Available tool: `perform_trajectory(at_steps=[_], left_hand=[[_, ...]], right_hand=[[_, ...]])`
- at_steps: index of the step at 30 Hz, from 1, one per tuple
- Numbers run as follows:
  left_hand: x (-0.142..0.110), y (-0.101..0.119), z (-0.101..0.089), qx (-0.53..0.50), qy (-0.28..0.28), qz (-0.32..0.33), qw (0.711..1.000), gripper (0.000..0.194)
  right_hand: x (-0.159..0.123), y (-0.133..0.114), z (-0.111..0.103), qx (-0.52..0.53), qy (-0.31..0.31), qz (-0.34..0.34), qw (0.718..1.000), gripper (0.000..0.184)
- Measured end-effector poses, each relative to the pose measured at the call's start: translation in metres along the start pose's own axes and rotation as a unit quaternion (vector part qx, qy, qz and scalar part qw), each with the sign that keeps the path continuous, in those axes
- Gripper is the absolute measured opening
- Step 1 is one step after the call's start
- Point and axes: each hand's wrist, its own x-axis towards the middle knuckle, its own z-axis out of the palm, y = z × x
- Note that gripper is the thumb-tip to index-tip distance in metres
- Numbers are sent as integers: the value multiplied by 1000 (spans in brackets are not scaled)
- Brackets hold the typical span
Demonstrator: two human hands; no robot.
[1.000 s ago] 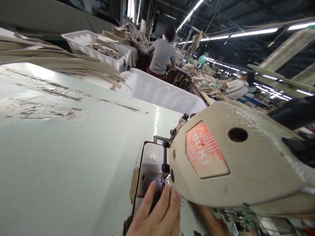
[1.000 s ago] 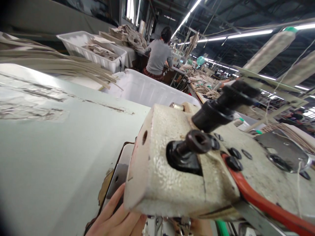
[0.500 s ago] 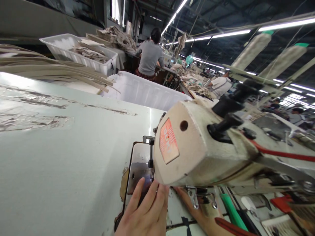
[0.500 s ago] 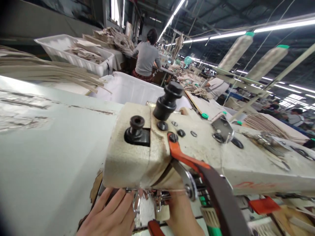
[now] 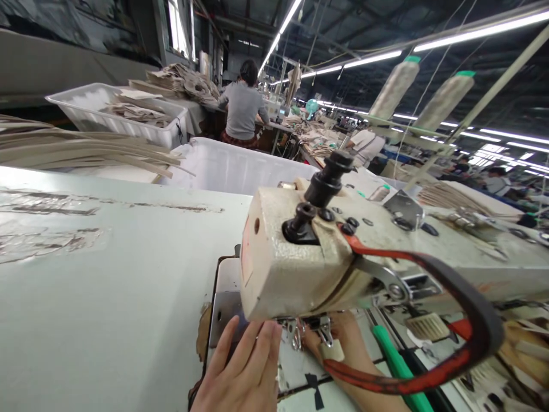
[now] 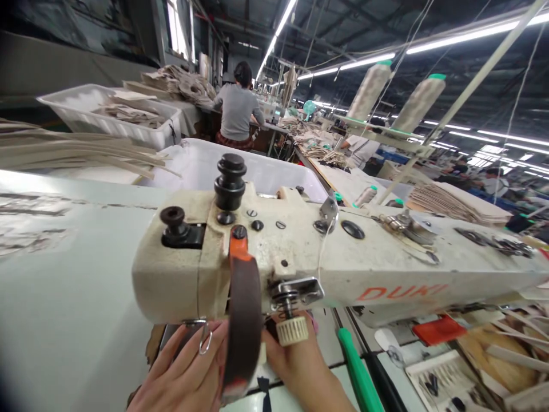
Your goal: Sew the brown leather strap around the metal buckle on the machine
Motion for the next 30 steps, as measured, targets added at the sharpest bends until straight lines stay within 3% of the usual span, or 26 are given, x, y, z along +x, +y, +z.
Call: perform_trajectory(at_steps=[5, 12, 19, 30], left_hand=[[5, 1, -5, -16, 29, 0, 999, 35], [3, 1, -9, -49, 14, 6, 999, 35], [8, 1, -14, -56, 13, 4, 998, 35], [9, 2, -17, -49, 20, 0, 999, 34]], right_hand=[[-1, 4, 1, 22, -25, 4, 999, 1], [11, -21, -7, 22, -20, -8, 1000, 15], [17, -24, -6, 30, -16, 12, 999, 21], [17, -23, -6, 76, -47, 41, 995, 3]])
